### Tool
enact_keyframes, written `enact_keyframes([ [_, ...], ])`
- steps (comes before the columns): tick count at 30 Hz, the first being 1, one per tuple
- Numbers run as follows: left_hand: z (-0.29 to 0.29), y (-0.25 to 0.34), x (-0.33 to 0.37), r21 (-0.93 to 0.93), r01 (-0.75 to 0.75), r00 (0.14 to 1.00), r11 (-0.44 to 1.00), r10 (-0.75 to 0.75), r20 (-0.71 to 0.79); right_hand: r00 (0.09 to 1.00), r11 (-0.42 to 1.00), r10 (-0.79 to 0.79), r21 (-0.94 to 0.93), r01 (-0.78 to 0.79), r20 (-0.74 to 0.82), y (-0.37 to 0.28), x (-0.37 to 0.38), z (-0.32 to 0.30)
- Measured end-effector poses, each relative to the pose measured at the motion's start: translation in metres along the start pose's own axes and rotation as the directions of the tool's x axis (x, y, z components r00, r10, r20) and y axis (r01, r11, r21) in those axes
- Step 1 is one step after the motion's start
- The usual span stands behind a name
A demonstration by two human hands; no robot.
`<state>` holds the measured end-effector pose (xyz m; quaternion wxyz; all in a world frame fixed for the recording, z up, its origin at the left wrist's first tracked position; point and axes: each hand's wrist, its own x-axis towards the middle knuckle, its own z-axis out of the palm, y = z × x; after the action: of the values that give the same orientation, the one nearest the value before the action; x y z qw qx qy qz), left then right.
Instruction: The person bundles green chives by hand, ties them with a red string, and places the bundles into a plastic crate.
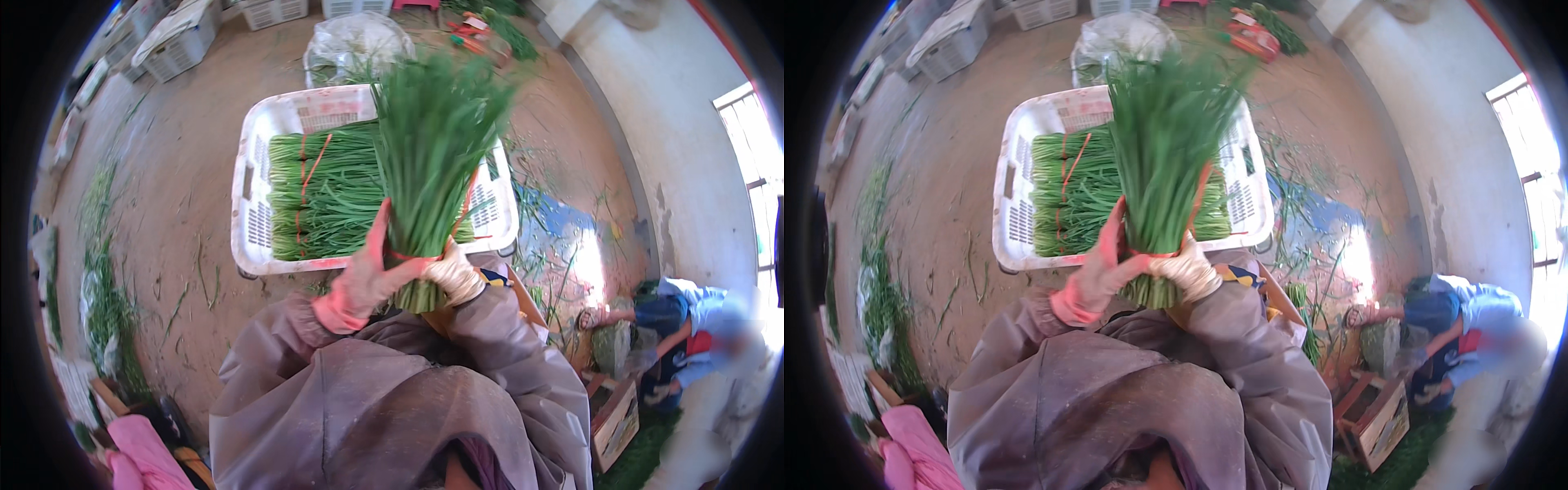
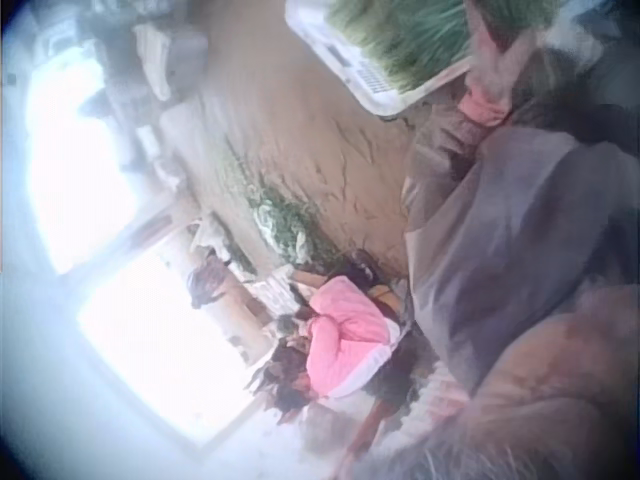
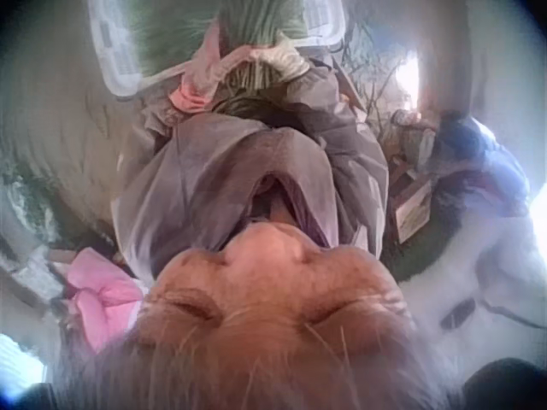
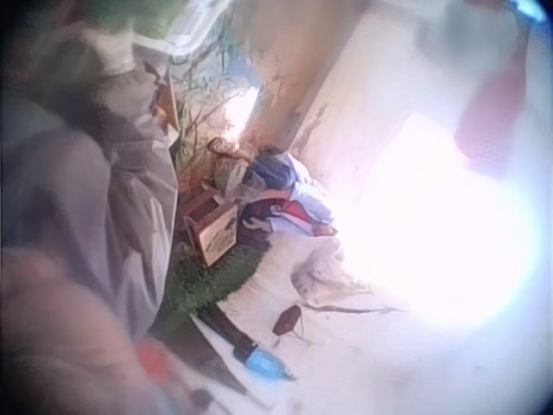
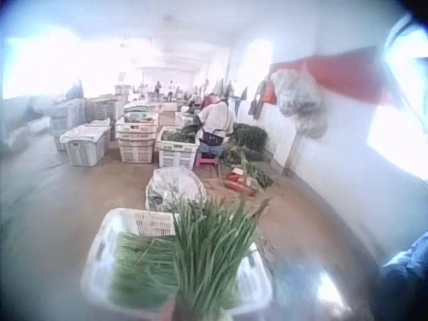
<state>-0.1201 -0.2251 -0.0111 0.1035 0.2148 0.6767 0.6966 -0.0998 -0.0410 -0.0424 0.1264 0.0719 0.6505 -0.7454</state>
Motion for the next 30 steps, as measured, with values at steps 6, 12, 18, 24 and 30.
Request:
enact_keyframes([
  [6, -0.03, -0.012, 0.003, -0.46, 0.424, 0.887, 0.78, -0.257, 0.383, 0.916, 0.616, -0.012, 0.725, -0.309, 0.401, -0.016, -0.03, -0.027],
  [12, 0.033, -0.029, 0.043, -0.743, 0.618, 0.781, 0.258, -0.092, 0.617, 0.941, 0.934, 0.148, 0.269, -0.234, 0.305, 0.022, -0.031, -0.057],
  [18, 0.042, -0.016, 0.034, -0.773, 0.433, 0.901, 0.463, -0.2, 0.385, 0.994, 0.96, 0.1, -0.259, -0.109, -0.049, -0.081, -0.054, -0.082],
  [24, 0.061, 0.014, 0.037, -0.764, 0.362, 0.93, 0.534, -0.154, 0.333, 0.802, 0.437, -0.588, -0.791, 0.429, 0.11, -0.17, -0.04, -0.037],
  [30, 0.075, 0.011, 0.033, -0.769, 0.34, 0.938, 0.542, -0.134, 0.321, 0.799, 0.412, -0.596, -0.826, 0.386, 0.076, -0.157, -0.022, -0.04],
])
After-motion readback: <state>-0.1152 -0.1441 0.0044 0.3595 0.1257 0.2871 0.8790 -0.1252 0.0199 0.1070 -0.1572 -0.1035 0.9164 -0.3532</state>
